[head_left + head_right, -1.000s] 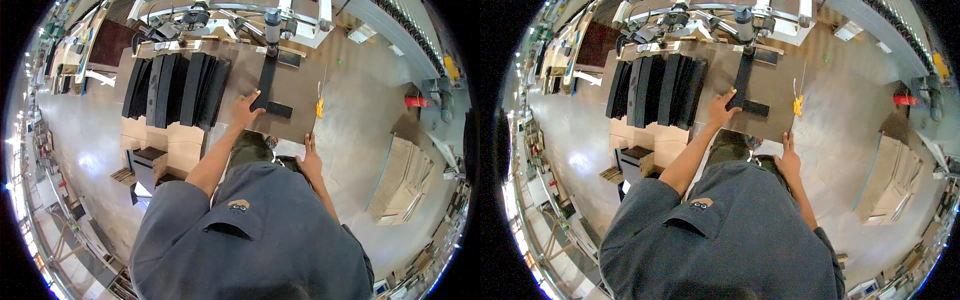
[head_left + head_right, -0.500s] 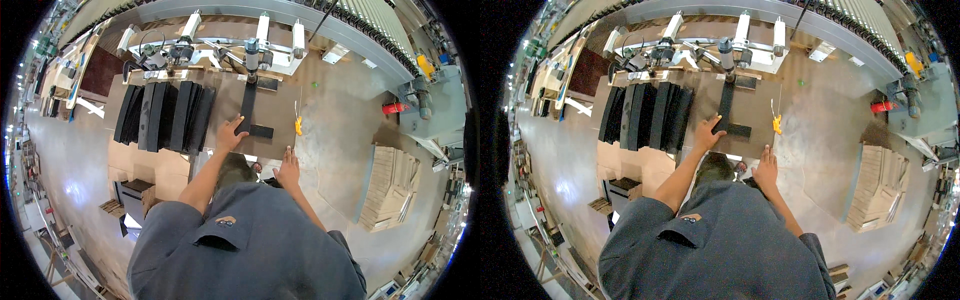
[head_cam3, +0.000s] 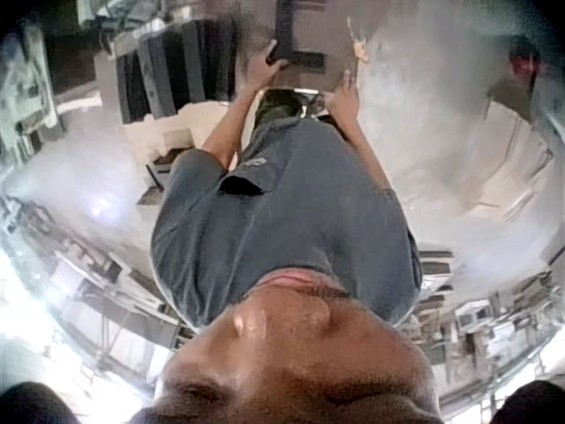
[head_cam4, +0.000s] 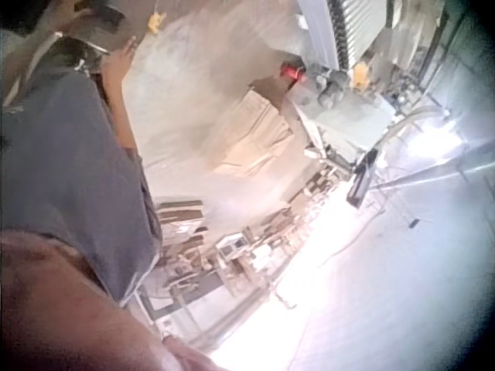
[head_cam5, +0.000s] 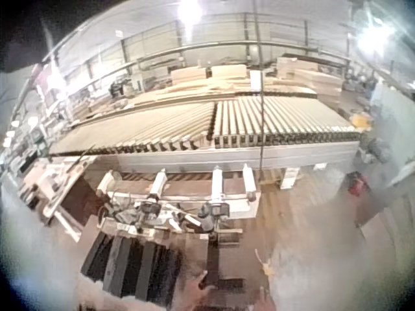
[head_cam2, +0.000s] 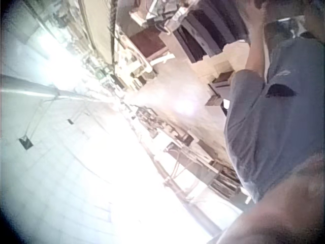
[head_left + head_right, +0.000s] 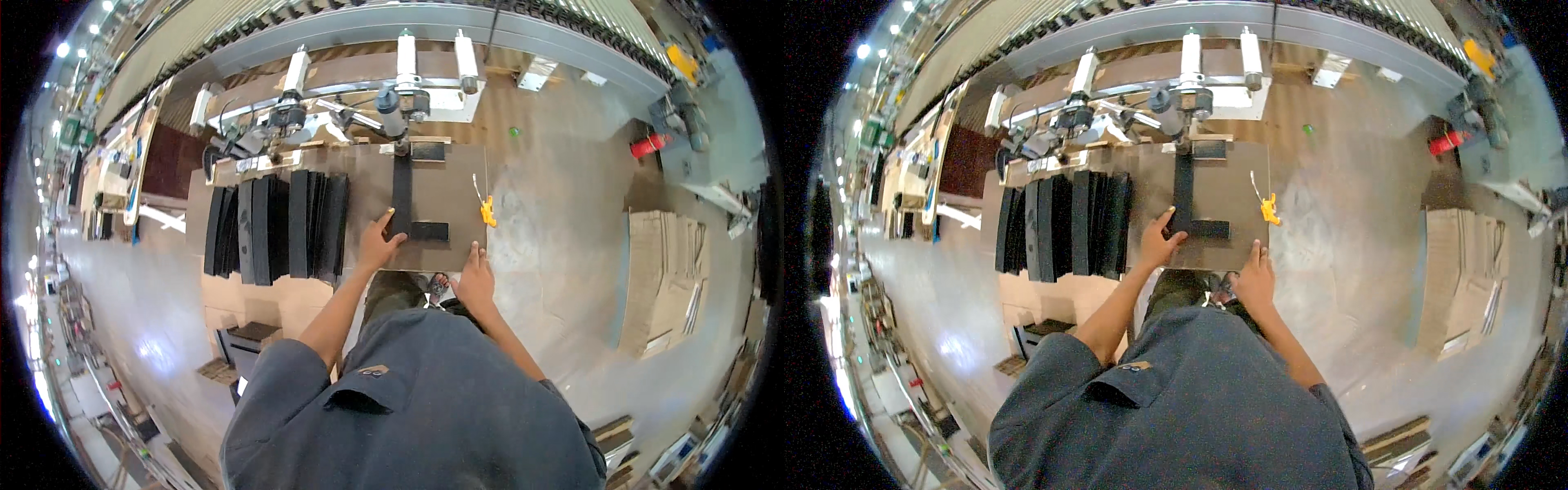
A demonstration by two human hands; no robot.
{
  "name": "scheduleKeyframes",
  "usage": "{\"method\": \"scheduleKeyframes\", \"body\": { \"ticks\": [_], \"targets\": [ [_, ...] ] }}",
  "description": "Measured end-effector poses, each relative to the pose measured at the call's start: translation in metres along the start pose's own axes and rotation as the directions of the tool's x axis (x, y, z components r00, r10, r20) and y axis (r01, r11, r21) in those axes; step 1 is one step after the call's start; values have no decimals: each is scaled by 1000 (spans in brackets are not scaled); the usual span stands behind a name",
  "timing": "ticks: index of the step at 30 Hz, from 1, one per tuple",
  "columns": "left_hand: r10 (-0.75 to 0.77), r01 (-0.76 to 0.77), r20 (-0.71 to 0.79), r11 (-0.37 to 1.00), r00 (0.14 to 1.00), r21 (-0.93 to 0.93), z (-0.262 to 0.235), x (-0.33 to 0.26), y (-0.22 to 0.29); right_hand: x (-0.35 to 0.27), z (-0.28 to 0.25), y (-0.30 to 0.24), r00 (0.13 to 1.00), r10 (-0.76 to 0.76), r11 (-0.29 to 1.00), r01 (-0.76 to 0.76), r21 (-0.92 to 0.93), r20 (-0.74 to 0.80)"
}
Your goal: The person applies adhesive from a bottle to the surfaces of black foam blocks and joins them to form L-shaped structures, stacking the finished pieces on a workbench.
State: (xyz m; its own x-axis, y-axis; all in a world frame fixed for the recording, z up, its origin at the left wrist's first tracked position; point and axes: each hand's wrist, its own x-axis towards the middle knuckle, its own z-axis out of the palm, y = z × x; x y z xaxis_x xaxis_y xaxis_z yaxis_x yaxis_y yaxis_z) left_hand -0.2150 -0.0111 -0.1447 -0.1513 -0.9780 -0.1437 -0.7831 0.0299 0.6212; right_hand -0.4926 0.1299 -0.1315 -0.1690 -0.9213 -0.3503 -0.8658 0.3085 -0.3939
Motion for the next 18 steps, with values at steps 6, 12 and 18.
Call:
{"method": "scheduleKeyframes", "body": {
  "ticks": [6,12,18],
  "targets": [
    [548,-512,51,739,835,438,-39,59,1,7,15,-2,995,14,997,-6,81,-100],
    [666,-802,483,317,568,507,-44,124,14,2,-9,-6,1000,5,998,-3,69,-27],
    [643,-895,660,96,390,435,-39,161,32,7,7,5,996,-67,988,59,-140,-55]
  ]
}}
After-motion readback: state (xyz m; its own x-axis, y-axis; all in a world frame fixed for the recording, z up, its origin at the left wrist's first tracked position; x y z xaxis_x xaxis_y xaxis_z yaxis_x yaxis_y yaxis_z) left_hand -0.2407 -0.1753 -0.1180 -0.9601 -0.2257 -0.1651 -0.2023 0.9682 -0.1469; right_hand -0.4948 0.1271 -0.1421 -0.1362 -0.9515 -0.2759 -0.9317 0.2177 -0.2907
